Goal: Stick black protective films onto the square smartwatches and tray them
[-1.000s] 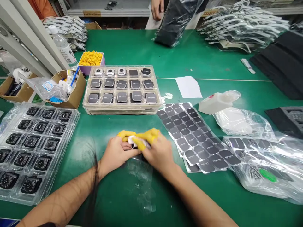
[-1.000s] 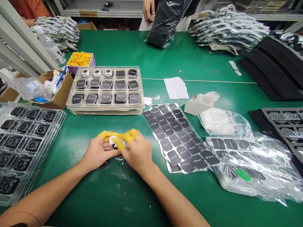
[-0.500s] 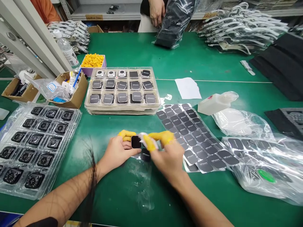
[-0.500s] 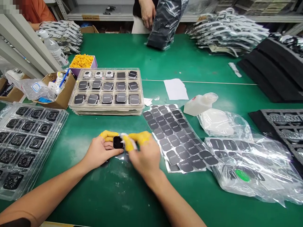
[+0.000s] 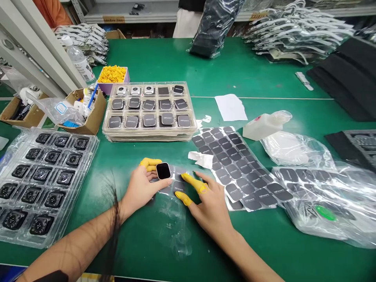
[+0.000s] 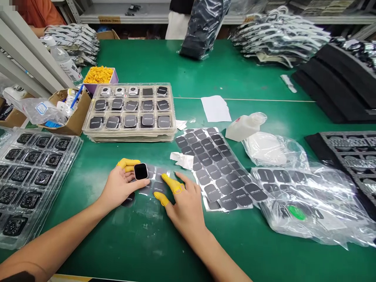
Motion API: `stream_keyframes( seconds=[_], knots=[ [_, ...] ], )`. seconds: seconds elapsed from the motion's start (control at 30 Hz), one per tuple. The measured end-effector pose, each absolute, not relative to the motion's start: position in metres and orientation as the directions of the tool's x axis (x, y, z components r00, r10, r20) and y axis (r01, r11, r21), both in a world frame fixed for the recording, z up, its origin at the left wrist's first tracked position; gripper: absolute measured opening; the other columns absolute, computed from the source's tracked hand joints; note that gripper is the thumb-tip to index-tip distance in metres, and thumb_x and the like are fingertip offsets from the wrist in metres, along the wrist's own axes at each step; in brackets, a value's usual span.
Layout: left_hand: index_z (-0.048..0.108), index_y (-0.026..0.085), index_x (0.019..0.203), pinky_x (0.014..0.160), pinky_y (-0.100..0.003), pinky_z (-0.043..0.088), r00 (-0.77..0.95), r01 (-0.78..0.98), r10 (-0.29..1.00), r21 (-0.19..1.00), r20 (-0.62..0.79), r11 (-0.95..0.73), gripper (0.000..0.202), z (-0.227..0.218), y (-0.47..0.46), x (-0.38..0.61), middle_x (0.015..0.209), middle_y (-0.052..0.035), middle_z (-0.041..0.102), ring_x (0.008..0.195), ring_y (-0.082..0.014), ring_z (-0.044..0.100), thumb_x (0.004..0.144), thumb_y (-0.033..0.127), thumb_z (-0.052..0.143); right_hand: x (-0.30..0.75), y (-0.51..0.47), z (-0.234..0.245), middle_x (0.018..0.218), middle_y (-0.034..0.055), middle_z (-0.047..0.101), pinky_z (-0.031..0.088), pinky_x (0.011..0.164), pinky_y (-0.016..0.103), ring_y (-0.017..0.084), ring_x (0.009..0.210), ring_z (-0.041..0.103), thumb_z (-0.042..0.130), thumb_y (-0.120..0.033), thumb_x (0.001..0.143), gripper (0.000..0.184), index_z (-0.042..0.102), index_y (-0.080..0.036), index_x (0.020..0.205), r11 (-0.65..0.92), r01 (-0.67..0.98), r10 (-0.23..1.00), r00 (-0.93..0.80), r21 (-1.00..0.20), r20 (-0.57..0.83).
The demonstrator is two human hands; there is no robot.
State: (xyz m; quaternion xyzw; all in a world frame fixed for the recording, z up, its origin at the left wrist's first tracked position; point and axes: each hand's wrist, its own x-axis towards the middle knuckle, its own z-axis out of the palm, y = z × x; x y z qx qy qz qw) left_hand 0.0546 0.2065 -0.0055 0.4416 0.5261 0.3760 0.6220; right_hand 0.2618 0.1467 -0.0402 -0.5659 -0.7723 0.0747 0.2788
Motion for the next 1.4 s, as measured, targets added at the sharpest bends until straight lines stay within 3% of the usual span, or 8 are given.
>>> stream_keyframes(
  seconds=[0.27,0.57,0.77,0.87,1.0,1.03,1.13,1.4],
  knots=[
    [0.062,0.02,0.109,0.089,-0.036,0.058,0.07,0.204,0.98,0.964,-0.185,0.168,0.053,0.032,0.215,0.054,0.103,-0.0047,0.074,0.094,-0.0208,0.072,0.065,0.028,0.089,0.26,0.182,-0.039,0.095,0.0037,0.076,0.045,0.084,0.046,0.027,0.101,0.062,0.069,-0.026,0.091,0.026,0.065,-0.027,0.117,0.356,0.751,0.924,-0.195,-0.556,0.328],
    [0.057,0.019,0.111,0.075,-0.03,0.057,0.17,-0.079,0.948,0.955,-0.269,0.285,0.058,0.036,0.211,0.071,0.094,-0.0042,0.075,0.082,-0.0169,0.072,0.064,0.023,0.09,0.258,0.179,-0.04,0.087,0.0043,0.072,0.039,0.086,0.044,0.023,0.095,0.064,0.055,-0.006,0.089,0.022,0.068,-0.022,0.098,0.561,0.726,0.786,-0.314,-0.399,0.533],
    [0.055,0.017,0.109,0.084,-0.032,0.056,0.202,-0.277,0.924,0.886,-0.325,0.373,0.059,-0.014,0.211,0.074,0.097,-0.0053,0.073,0.088,-0.0164,0.071,0.062,0.022,0.091,0.266,0.17,-0.034,0.112,0.0008,0.072,0.042,0.092,0.05,0.028,0.119,0.056,0.067,-0.011,0.088,0.031,0.074,-0.039,0.097,0.705,0.659,0.663,-0.479,-0.264,0.575],
    [0.055,0.018,0.11,0.083,-0.033,0.057,0.182,-0.263,0.929,0.894,-0.323,0.362,0.06,-0.023,0.212,0.073,0.094,-0.004,0.072,0.085,-0.0158,0.071,0.062,0.022,0.091,0.279,0.159,-0.013,0.116,0.0003,0.07,0.05,0.089,0.048,0.026,0.111,0.059,0.068,-0.02,0.09,0.026,0.075,-0.044,0.095,0.756,0.482,0.654,-0.56,-0.442,0.509],
    [0.06,0.018,0.112,0.084,-0.034,0.057,0.215,-0.16,0.933,0.932,-0.288,0.325,0.062,-0.025,0.21,0.073,0.094,-0.0053,0.075,0.084,-0.0179,0.072,0.06,0.022,0.092,0.286,0.163,0.01,0.083,0.0008,0.07,0.056,0.065,0.034,0.019,0.078,0.064,0.069,-0.031,0.091,0.009,0.076,-0.036,0.087,0.237,0.131,0.925,-0.333,-0.963,0.182],
    [0.062,0.019,0.113,0.085,-0.035,0.057,0.234,-0.106,0.932,0.945,-0.279,0.309,0.061,-0.025,0.209,0.072,0.094,-0.006,0.076,0.086,-0.0195,0.073,0.06,0.024,0.092,0.284,0.169,0.011,0.078,0.0006,0.07,0.056,0.062,0.032,0.018,0.073,0.064,0.074,-0.034,0.087,0.003,0.076,-0.033,0.089,0.084,0.099,0.973,-0.225,-0.992,0.06],
    [0.072,0.021,0.103,0.091,-0.038,0.055,0.273,0.119,0.925,0.964,-0.264,0.239,0.044,-0.027,0.205,0.072,0.091,-0.0062,0.078,0.091,-0.0245,0.073,0.065,0.032,0.091,0.273,0.187,0.004,0.082,0.0045,0.073,0.059,0.068,0.034,0.02,0.075,0.068,0.088,-0.043,0.069,0.031,0.077,-0.024,0.091,-0.209,0.058,0.978,0.0,-0.976,-0.209],
    [0.075,0.026,0.079,0.098,-0.038,0.05,0.314,0.373,0.942,0.928,-0.12,-0.006,0.011,-0.025,0.203,0.071,0.082,-0.0009,0.077,0.095,-0.0247,0.072,0.075,0.033,0.083,0.263,0.193,-0.016,0.086,0.0059,0.075,0.062,0.076,0.037,0.021,0.078,0.071,0.093,-0.047,0.058,0.042,0.076,-0.021,0.085,-0.412,-0.102,0.911,-0.042,-0.906,-0.41]
  ],
)
